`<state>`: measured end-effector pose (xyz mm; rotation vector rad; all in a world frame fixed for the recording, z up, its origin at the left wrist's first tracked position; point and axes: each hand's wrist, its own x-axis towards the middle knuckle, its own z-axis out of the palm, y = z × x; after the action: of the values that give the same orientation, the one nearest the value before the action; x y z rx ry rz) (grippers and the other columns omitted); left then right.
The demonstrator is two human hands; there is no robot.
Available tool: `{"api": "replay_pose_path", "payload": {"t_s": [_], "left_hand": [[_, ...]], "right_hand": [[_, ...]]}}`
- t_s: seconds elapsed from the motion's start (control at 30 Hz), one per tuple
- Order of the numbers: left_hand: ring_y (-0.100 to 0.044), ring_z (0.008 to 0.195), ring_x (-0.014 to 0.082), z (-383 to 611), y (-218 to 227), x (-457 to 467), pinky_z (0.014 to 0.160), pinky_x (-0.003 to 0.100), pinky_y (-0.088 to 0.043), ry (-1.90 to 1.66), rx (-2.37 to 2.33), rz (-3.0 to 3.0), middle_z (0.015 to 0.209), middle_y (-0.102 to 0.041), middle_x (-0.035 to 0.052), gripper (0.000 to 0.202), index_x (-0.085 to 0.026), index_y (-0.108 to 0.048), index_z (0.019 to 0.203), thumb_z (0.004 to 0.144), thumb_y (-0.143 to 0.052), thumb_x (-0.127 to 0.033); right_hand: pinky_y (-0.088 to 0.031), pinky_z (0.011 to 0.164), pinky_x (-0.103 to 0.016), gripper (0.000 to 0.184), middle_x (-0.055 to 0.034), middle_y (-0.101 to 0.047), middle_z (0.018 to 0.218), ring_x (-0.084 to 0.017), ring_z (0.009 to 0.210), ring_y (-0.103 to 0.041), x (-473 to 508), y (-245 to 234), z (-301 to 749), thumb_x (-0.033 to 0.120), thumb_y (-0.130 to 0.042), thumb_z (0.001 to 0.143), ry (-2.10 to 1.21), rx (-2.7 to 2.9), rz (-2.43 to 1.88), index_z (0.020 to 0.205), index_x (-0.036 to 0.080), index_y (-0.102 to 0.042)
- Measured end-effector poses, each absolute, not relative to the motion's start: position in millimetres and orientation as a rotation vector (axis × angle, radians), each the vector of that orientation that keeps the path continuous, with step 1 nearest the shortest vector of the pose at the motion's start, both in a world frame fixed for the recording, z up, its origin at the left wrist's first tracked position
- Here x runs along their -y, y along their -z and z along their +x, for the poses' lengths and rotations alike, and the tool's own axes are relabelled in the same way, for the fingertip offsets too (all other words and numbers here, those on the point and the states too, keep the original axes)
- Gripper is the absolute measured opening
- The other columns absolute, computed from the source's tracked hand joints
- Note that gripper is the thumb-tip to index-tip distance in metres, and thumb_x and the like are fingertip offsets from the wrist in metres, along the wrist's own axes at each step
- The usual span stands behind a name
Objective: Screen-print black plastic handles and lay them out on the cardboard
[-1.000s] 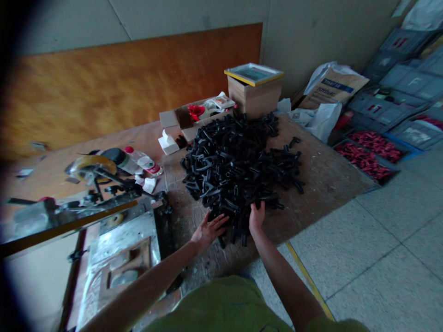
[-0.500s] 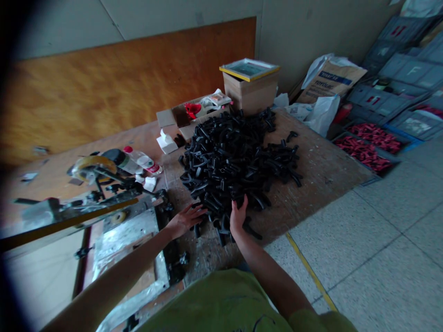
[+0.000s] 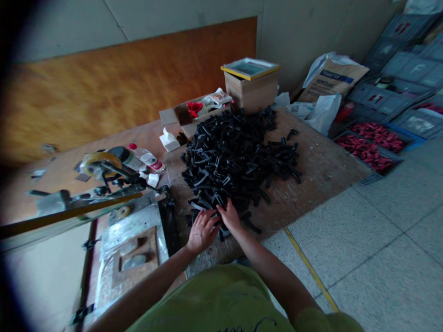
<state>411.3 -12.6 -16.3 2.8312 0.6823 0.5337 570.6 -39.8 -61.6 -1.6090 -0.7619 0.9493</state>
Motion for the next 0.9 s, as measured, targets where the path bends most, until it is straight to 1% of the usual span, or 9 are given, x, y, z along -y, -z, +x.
{"api": "replay_pose_path", "payload": {"t_s": [0.1,0.2,0.23,0.3,0.4,0.47,0.6,0.77,0.9], "left_hand": [[-0.036,0.142,0.0312,418,34,26,0.12,0.06,-0.016,-0.381,-0.631,2.863,0.151,-0.046,0.0117,0.053,-0.026,-0.06,0.132,0.086,-0.062,-0.052],[-0.027,0.146,0.0382,420,45,24,0.117,0.069,-0.006,-0.235,-0.655,2.871,0.157,-0.037,0.0132,0.065,-0.028,-0.061,0.132,0.077,-0.068,-0.062],[-0.025,0.147,0.0395,421,46,21,0.116,0.071,-0.005,-0.205,-0.667,2.872,0.158,-0.036,0.0136,0.065,-0.028,-0.062,0.131,0.076,-0.068,-0.063],[-0.023,0.147,0.0407,420,46,17,0.114,0.073,-0.004,-0.158,-0.681,2.879,0.159,-0.034,0.014,0.064,-0.029,-0.064,0.129,0.076,-0.066,-0.065],[-0.02,0.148,0.0409,419,43,15,0.113,0.075,-0.003,-0.093,-0.684,2.894,0.16,-0.031,0.0127,0.065,-0.029,-0.063,0.131,0.077,-0.066,-0.064],[-0.018,0.149,0.0407,417,43,15,0.113,0.075,-0.002,-0.058,-0.673,2.907,0.162,-0.029,0.0116,0.069,-0.029,-0.059,0.136,0.077,-0.067,-0.063],[-0.012,0.15,0.0408,410,44,4,0.113,0.074,0.0,-0.001,-0.646,2.937,0.163,-0.026,0.0078,0.067,-0.031,-0.056,0.139,0.077,-0.069,-0.055],[-0.012,0.151,0.0388,402,37,-31,0.114,0.072,0.002,0.045,-0.602,2.939,0.161,-0.033,0.0058,0.057,-0.033,-0.06,0.134,0.079,-0.071,-0.035],[-0.017,0.15,0.0386,399,28,-53,0.115,0.072,0.0,0.027,-0.583,2.904,0.154,-0.044,0.0085,0.053,-0.032,-0.063,0.13,0.078,-0.072,-0.034]], "right_hand": [[-0.05,0.096,-0.044,0.049,-0.006,-0.075,0.101,-0.028,0.101,-0.069,53,54,595,0.045,-0.067,0.079,-1.053,0.781,-1.714,0.123,0.024,-0.064],[-0.054,0.087,-0.044,0.046,-0.0044,-0.075,0.085,-0.027,0.083,-0.072,84,48,618,0.046,-0.065,0.082,-1.061,0.912,-1.756,0.123,0.025,-0.067],[-0.054,0.088,-0.044,0.047,-0.0049,-0.075,0.086,-0.027,0.083,-0.071,97,49,625,0.047,-0.063,0.084,-0.982,0.959,-1.786,0.126,0.026,-0.066],[-0.05,0.097,-0.048,0.054,-0.0085,-0.073,0.105,-0.029,0.1,-0.068,124,56,634,0.05,-0.063,0.084,-0.725,1.056,-1.86,0.133,0.027,-0.061],[-0.035,0.114,-0.056,0.072,-0.0117,-0.053,0.144,-0.036,0.136,-0.044,154,81,637,0.054,-0.071,0.077,-0.418,1.204,-1.95,0.14,0.026,-0.055],[-0.03,0.116,-0.059,0.077,-0.0107,-0.04,0.155,-0.037,0.143,-0.034,163,100,633,0.056,-0.072,0.075,-0.41,1.29,-1.979,0.143,0.027,-0.051],[-0.029,0.117,-0.058,0.08,-0.01,-0.021,0.163,-0.037,0.148,-0.022,154,123,607,0.056,-0.069,0.079,-0.47,1.338,-1.974,0.148,0.028,-0.043],[-0.021,0.115,-0.067,0.093,-0.0139,0.007,0.165,-0.042,0.15,0.006,113,118,551,0.058,-0.067,0.08,-0.406,1.186,-1.995,0.155,0.02,-0.026],[-0.015,0.112,-0.074,0.092,-0.0147,0.011,0.165,-0.044,0.146,0.02,90,112,519,0.056,-0.064,0.083,-0.372,1.123,-2.06,0.156,0.017,-0.023]]}}
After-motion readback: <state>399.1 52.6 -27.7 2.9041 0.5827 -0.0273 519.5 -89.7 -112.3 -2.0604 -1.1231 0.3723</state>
